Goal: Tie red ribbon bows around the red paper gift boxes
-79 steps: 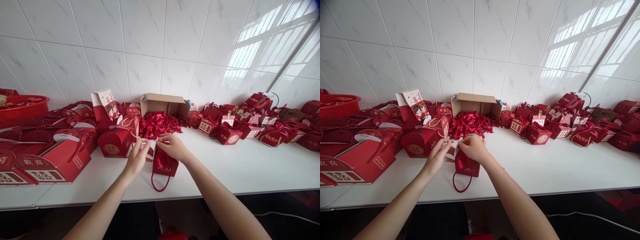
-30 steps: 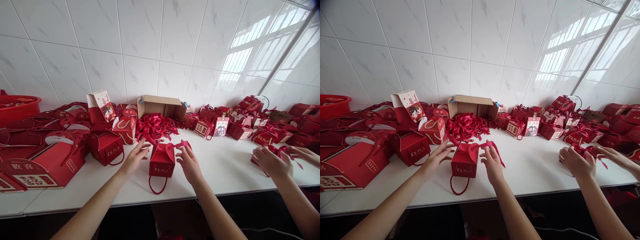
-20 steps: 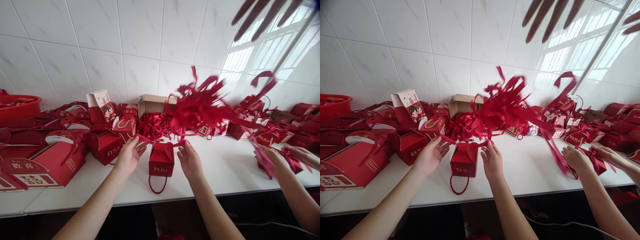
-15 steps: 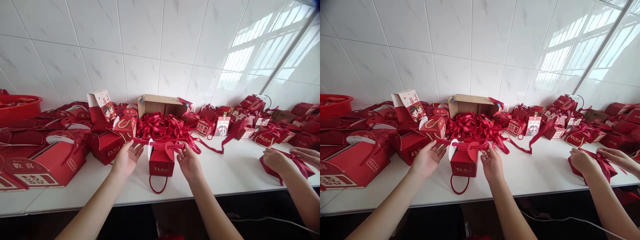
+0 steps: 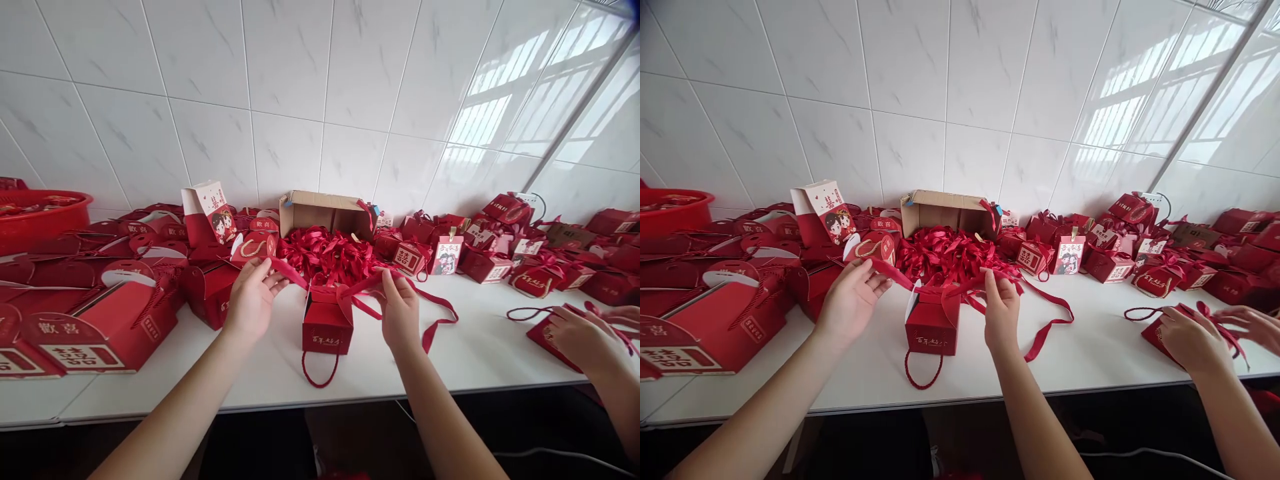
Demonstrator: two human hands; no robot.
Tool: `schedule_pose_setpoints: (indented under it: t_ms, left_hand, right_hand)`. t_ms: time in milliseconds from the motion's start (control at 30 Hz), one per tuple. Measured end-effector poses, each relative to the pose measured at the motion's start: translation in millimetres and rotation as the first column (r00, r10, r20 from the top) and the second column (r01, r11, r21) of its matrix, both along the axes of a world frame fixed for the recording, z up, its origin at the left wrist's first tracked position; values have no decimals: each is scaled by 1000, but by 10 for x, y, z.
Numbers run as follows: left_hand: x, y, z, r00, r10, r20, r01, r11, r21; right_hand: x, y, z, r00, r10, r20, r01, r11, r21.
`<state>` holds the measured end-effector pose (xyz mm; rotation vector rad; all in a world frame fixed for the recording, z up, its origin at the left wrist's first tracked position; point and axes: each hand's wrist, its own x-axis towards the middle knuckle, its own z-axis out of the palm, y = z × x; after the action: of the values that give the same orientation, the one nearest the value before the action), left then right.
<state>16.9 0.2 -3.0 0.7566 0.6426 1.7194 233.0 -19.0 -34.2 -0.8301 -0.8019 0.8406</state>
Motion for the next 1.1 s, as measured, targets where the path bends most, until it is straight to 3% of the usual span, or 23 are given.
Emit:
schedule_pose_setpoints:
  t_ms: [167, 400, 800, 1100]
  left_hand:
    - [130, 17, 237, 978, 56, -200, -26, 989, 146]
    - [251, 49, 467, 973, 6, -230, 38, 982, 185]
    - [418, 130, 672, 955, -116, -273, 187, 950, 249]
    - [448, 102, 838, 950, -125, -286, 211, 932, 294]
  right_hand:
    - [23, 61, 328, 958, -4, 288, -22, 996, 85]
    - [-13, 115, 630, 885, -4, 466, -70, 988, 140]
    - [-163, 159, 932, 864, 201, 462, -304, 939, 160]
    - [-145, 154, 1039, 858, 289, 425, -358, 929, 91]
